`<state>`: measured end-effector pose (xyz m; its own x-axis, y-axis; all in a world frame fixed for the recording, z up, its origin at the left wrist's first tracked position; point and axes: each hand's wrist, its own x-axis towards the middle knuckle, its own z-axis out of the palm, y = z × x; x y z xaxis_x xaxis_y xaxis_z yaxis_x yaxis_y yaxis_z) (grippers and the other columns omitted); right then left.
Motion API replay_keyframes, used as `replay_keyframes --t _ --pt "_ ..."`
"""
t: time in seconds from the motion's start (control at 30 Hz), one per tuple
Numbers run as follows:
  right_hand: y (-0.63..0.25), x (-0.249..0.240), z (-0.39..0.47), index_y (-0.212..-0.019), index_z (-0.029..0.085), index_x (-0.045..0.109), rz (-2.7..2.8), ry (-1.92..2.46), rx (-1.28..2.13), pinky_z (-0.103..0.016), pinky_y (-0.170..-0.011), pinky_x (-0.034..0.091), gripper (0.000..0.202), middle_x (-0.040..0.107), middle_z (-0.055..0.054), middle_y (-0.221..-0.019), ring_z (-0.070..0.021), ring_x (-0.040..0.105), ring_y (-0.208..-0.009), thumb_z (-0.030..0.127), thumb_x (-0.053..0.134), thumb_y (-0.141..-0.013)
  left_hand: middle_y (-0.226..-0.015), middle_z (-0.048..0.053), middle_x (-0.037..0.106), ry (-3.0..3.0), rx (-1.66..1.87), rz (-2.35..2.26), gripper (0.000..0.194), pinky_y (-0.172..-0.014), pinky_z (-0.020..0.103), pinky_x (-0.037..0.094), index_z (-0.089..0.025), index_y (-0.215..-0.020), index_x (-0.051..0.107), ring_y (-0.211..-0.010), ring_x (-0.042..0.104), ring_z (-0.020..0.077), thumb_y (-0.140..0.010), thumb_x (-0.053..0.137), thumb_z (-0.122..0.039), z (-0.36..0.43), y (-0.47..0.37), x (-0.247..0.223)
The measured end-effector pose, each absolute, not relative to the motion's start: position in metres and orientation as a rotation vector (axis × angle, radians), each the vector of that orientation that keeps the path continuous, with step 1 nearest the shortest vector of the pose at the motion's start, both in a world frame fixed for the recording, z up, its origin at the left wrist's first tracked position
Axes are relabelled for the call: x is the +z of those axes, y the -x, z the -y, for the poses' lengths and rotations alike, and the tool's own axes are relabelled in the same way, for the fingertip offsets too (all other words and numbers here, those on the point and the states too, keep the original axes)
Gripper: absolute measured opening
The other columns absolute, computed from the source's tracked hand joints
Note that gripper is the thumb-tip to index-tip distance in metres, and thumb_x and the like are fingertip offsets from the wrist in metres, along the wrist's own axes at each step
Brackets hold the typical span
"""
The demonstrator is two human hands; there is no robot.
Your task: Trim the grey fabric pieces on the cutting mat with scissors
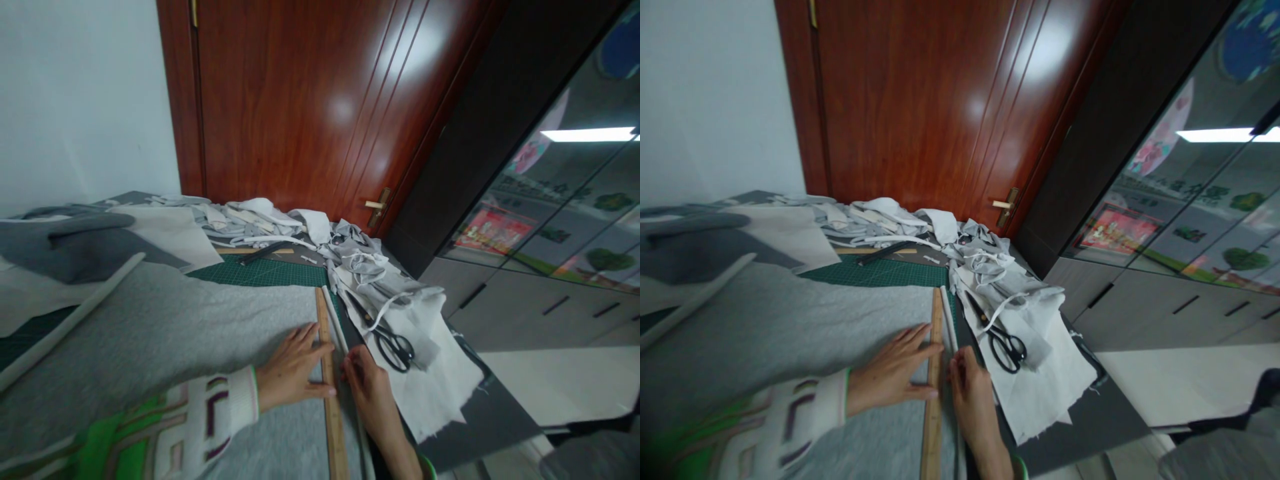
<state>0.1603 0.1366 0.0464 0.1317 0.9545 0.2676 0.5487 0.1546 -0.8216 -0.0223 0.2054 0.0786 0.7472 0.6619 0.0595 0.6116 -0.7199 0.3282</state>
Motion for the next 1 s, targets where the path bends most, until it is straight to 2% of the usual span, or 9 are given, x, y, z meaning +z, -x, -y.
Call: replay_keyframes --t 0.27,0.37,0.5,0.6,0.8,1.0 --pt "-0.167 0.042 -0.128 -0.087 0.021 0.052 1.48 1.487 0.64 -0.025 -0.062 0.044 0.027 0.059 0.0 -0.072 -0.0175 0.064 -0.068 0.046 0.048 -0.095 -0.158 0.022 0.03 -2.671 0.315 -0.986 0.08 -0.117 0.056 0.028 -0.019 -0.141 0.052 -0.146 0.025 0.0422 -0.076 0.074 -0.059 -0.205 0.021 0.072" --pt "-0.171 0.041 -0.133 -0.085 0.021 0.053 1.463 1.462 0.693 -0.026 -0.064 0.043 0.028 0.059 0.0 -0.071 -0.0177 0.063 -0.069 0.047 0.051 -0.093 -0.159 0.022 0.028 -2.691 0.298 -0.98 0.085 -0.117 0.056 0.027 -0.017 -0.145 0.046 -0.147 0.025 0.0395 -0.078 0.069 -0.063 -0.205 0.022 0.071" --pt "-0.173 0.047 -0.14 -0.078 0.02 0.056 1.421 1.439 0.809 -0.027 -0.064 0.041 0.026 0.059 0.0 -0.069 -0.017 0.058 -0.067 0.045 0.058 -0.086 -0.16 0.022 0.024 -2.69 0.239 -1.009 0.098 -0.12 0.051 0.023 -0.009 -0.151 0.033 -0.149 0.021 0.0351 -0.079 0.064 -0.067 -0.202 0.021 0.076" --pt "-0.174 0.052 -0.147 -0.075 0.018 0.06 1.396 1.447 0.855 -0.027 -0.065 0.041 0.02 0.06 0.0 -0.069 -0.0164 0.056 -0.067 0.038 0.063 -0.078 -0.161 0.022 0.018 -2.684 0.143 -1.036 0.1 -0.122 0.047 0.018 -0.004 -0.152 0.027 -0.15 0.016 0.0324 -0.081 0.062 -0.065 -0.2 0.02 0.081" --pt "-0.169 0.056 -0.157 -0.07 0.019 0.06 1.514 1.597 0.671 -0.027 -0.059 0.04 0.019 0.063 -0.001 -0.064 -0.0168 0.056 -0.061 0.036 0.057 -0.079 -0.161 0.022 0.02 -2.709 0.19 -0.997 0.098 -0.122 0.049 0.017 -0.004 -0.152 0.028 -0.15 0.018 0.0316 -0.082 0.059 -0.065 -0.2 0.02 0.074" --pt "-0.154 0.056 -0.16 -0.073 0.018 0.062 1.58 1.76 0.438 -0.028 -0.06 0.041 0.014 0.07 -0.006 -0.07 -0.0193 0.064 -0.065 0.022 0.054 -0.084 -0.161 0.022 0.018 -2.736 0.205 -0.929 0.093 -0.121 0.054 0.017 -0.006 -0.154 0.023 -0.15 0.014 0.0323 -0.088 0.05 -0.065 -0.2 0.023 0.069"
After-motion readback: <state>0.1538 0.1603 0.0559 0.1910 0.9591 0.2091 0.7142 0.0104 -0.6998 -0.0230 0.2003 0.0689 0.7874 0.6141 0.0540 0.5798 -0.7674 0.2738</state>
